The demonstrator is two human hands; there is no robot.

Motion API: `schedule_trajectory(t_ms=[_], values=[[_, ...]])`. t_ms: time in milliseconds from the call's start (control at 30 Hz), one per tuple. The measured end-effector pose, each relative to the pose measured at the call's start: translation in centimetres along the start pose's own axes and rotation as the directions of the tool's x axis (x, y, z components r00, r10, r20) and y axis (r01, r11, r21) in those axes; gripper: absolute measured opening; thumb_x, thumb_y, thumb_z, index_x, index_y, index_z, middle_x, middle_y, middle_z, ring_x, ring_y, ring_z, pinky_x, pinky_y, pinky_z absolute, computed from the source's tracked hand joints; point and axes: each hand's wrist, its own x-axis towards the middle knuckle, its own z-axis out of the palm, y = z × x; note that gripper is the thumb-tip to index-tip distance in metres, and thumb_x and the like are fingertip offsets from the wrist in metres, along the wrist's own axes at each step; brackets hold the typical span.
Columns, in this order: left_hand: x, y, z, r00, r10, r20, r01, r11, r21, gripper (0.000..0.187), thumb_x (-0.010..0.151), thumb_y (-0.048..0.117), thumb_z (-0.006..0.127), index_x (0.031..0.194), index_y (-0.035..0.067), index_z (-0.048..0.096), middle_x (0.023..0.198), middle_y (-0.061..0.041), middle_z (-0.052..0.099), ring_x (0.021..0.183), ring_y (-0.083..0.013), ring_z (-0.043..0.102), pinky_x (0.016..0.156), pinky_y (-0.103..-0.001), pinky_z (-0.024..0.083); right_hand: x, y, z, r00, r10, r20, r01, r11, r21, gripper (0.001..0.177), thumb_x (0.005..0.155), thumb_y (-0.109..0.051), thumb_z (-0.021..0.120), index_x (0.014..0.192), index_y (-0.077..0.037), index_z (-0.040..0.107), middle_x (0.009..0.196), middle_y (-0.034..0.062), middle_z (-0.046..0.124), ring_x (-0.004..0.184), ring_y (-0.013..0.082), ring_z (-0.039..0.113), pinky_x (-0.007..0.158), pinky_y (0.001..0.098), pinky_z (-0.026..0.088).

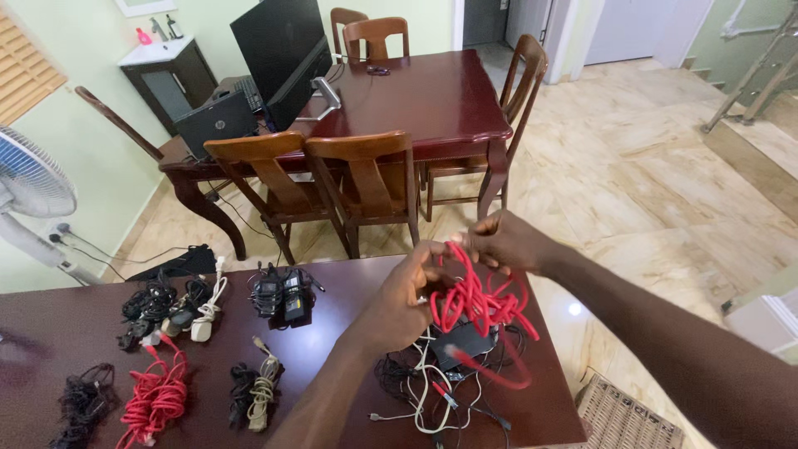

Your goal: The person organizes a pile of tangled cables and power adapters on a wooden table. They pick up individual cables, untangle them, and coil them into neat bundles, placing the finished coils back on the table.

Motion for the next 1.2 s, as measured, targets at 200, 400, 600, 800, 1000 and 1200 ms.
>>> schedule_trajectory(t_ms=[200,400,600,800,1000,1200], values=[[0.0,0.3,-0.4,0.997,-0.050,0.059,0.048,0.999,0.023,0.072,0.105,-0.024,0.079,0.164,0.009,0.055,0.133,-0.015,0.089,0.127,-0.0237,0.086,0.106,-0.040,0.071,-1.5,0.6,1.6,0.988,-0.056,-0.142,0.071,0.993,0.099,0.054,0.114,-0.053,0.090,0.082,-0.010,0.083,0.062,-0.0038,0.062,0.052,0.0088,0.052,0.050,0.0343,0.040],[-0.3,-1.9,-3.3,0.952,-0.280,0.123,0.211,0.893,0.398,0.081,0.103,-0.016,0.077,0.172,0.016,0.051,0.128,-0.011,0.088,0.117,-0.0182,0.080,0.099,-0.039,0.064,-4.1,-2.4,2.8,0.952,-0.090,-0.294,0.070,0.994,-0.080,0.057,0.105,-0.043,0.102,0.072,-0.009,0.072,0.062,-0.0010,0.067,0.053,0.0102,0.061,0.052,0.0354,0.049],[-0.5,-5.3,-5.2,0.909,-0.198,0.368,0.099,0.958,0.270,0.054,0.117,-0.004,0.087,0.162,0.008,0.061,0.128,-0.010,0.087,0.119,-0.0163,0.082,0.106,-0.038,0.068,-3.7,-0.1,2.6,0.973,-0.230,0.007,0.220,0.940,0.261,0.053,0.117,-0.027,0.101,0.083,-0.004,0.067,0.108,0.0063,0.076,0.086,0.0121,0.064,0.075,0.0348,0.053],[-0.9,-2.8,-7.0,0.821,-0.149,0.551,0.215,0.975,-0.056,0.080,0.108,-0.014,0.082,0.179,0.014,0.059,0.146,-0.005,0.088,0.136,-0.0148,0.084,0.117,-0.037,0.069,-4.5,-3.8,5.2,0.973,-0.080,0.216,-0.026,0.894,0.448,0.030,0.108,-0.027,0.087,0.127,-0.009,0.101,0.114,0.0105,0.100,0.100,0.0162,0.092,0.097,0.0357,0.076],[-2.1,-2.3,-8.6,0.801,-0.116,0.588,0.115,0.993,0.038,0.061,0.107,-0.022,0.084,0.162,0.003,0.077,0.147,-0.010,0.090,0.139,-0.0187,0.085,0.121,-0.037,0.070,-3.3,-4.4,7.7,0.998,0.034,-0.046,-0.009,0.890,0.456,0.023,0.115,-0.017,0.096,0.115,0.006,0.092,0.103,0.0053,0.092,0.091,0.0119,0.083,0.086,0.0351,0.066],[-3.2,-3.4,-8.7,0.783,-0.177,0.596,0.253,0.966,-0.045,0.054,0.111,-0.013,0.089,0.162,0.002,0.080,0.152,-0.009,0.088,0.141,-0.0192,0.084,0.125,-0.040,0.069,-3.7,-3.4,7.9,1.000,-0.004,0.001,0.003,0.928,0.373,0.029,0.103,-0.012,0.107,0.118,-0.006,0.083,0.101,-0.0008,0.085,0.089,0.0086,0.078,0.080,0.0326,0.061]])
